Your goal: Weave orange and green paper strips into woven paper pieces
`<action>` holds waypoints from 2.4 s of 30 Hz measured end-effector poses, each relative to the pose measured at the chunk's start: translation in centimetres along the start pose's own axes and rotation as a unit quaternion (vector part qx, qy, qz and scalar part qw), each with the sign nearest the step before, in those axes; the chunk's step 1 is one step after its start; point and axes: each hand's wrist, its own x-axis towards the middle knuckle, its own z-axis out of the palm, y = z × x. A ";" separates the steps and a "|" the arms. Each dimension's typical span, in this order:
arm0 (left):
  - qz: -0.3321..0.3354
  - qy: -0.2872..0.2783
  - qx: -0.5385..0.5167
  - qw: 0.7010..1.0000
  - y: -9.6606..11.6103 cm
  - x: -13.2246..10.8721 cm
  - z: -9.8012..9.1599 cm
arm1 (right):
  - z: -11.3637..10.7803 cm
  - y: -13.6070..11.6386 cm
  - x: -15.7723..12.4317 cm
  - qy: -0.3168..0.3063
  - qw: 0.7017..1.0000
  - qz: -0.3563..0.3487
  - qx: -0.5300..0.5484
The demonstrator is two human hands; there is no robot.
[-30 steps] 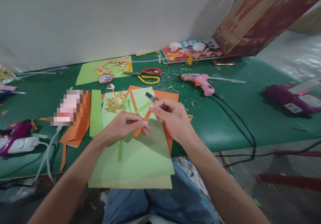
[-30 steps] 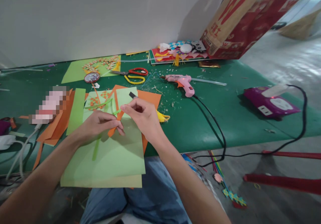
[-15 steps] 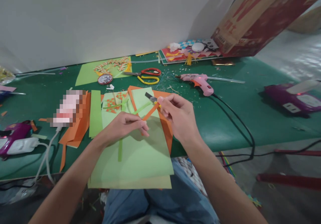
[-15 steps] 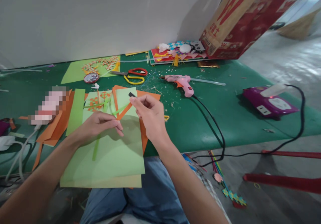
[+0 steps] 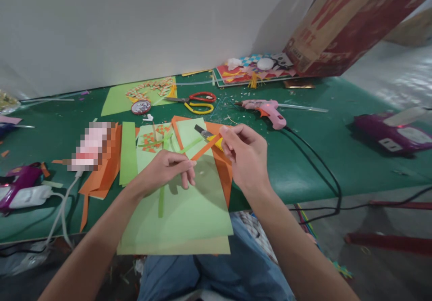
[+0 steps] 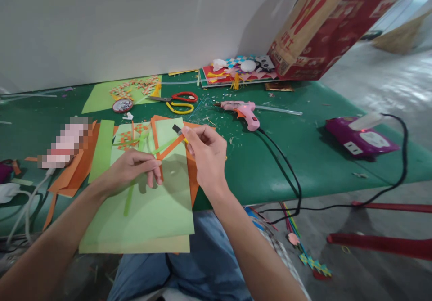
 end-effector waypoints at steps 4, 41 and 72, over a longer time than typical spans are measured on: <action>0.008 0.013 -0.004 1.000 -0.1 0.0 -0.1 | 0.0 0.0 0.0 -0.002 1.000 0.004 0.000; 0.127 0.157 -0.036 0.979 -2.6 0.3 -0.9 | -0.1 0.0 -0.1 -0.030 0.999 0.025 -0.016; 0.019 0.320 0.317 0.893 -1.3 0.8 -7.4 | 2.0 -5.2 6.7 -0.230 0.809 -0.152 -0.519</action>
